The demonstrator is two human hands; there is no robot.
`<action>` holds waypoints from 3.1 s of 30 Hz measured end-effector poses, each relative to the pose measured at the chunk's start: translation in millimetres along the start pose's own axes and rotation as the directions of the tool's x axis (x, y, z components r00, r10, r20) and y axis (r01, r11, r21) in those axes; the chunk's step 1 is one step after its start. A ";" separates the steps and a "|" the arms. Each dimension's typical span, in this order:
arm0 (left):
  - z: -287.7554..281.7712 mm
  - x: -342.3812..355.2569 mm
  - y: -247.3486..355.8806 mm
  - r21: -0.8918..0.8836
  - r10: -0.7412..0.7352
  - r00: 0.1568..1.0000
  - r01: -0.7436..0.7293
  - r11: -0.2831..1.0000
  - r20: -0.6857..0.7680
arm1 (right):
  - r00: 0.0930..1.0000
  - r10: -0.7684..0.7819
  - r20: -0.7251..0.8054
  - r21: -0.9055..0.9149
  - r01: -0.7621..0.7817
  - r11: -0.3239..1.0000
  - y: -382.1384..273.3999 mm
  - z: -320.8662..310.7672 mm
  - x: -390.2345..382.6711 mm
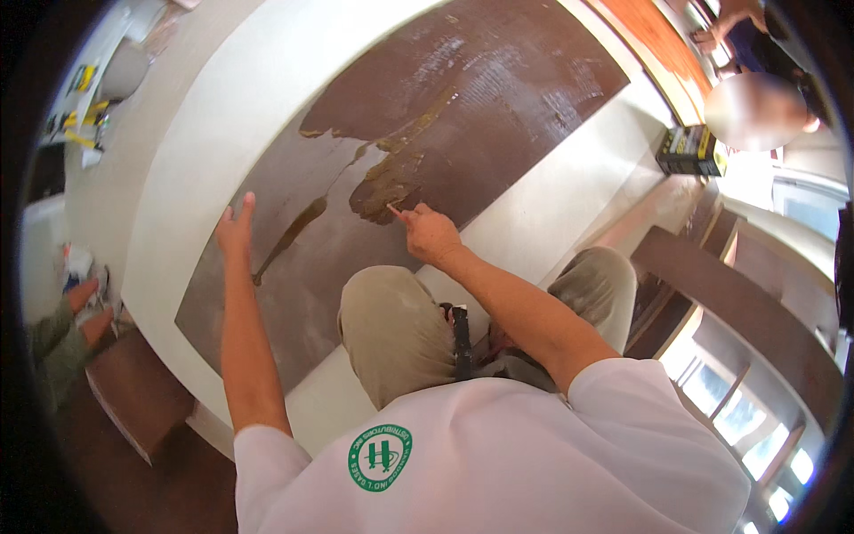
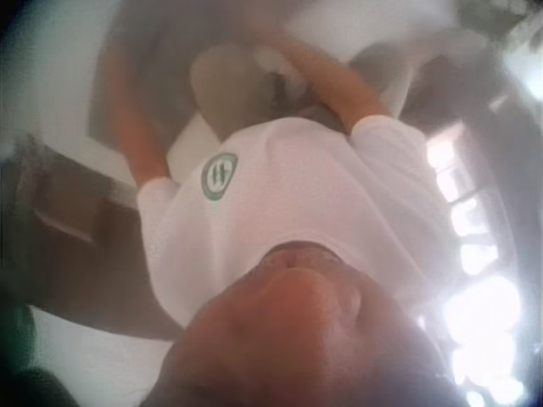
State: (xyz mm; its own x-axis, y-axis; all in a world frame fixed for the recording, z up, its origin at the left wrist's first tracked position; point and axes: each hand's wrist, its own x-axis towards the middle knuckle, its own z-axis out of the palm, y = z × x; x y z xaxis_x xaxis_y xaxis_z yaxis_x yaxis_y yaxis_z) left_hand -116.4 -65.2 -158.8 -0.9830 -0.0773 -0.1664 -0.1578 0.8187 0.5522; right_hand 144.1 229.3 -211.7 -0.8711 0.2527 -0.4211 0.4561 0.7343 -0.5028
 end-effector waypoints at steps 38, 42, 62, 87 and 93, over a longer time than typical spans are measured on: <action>-82.0 -368.1 97.4 -0.474 0.810 0.132 -0.753 0.456 0.571 | 0.972 -0.225 -0.066 -0.129 0.215 0.968 -53.4 58.4 -64.7; -108.3 -356.9 89.9 -0.548 0.753 -0.048 -0.717 0.431 0.656 | 0.910 -0.159 -0.382 -0.271 0.054 0.961 28.1 0.0 -24.3; -121.5 -361.5 71.8 -0.554 0.855 0.067 -0.734 0.392 0.515 | 0.964 -0.122 -0.234 -0.341 0.036 0.939 42.5 12.3 -50.2; -110.1 -181.5 -185.6 0.442 -0.307 0.946 0.233 0.866 0.102 | 0.929 -0.047 -0.367 -0.351 -0.091 0.932 47.0 12.5 -56.2; -87.1 -153.2 -168.7 0.527 -0.322 0.925 0.176 0.832 0.200 | 0.972 -0.137 -0.192 -0.161 0.106 0.981 -22.5 47.1 -65.9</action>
State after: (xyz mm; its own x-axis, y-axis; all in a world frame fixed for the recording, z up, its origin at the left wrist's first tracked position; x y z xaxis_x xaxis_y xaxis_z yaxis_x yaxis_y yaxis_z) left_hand 52.7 -241.1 -155.3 -0.8401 -0.2214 -0.4952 -0.2547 0.9670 -0.0004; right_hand 199.8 166.4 -208.2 -0.9439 0.2660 -0.1957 0.3256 0.8486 -0.4169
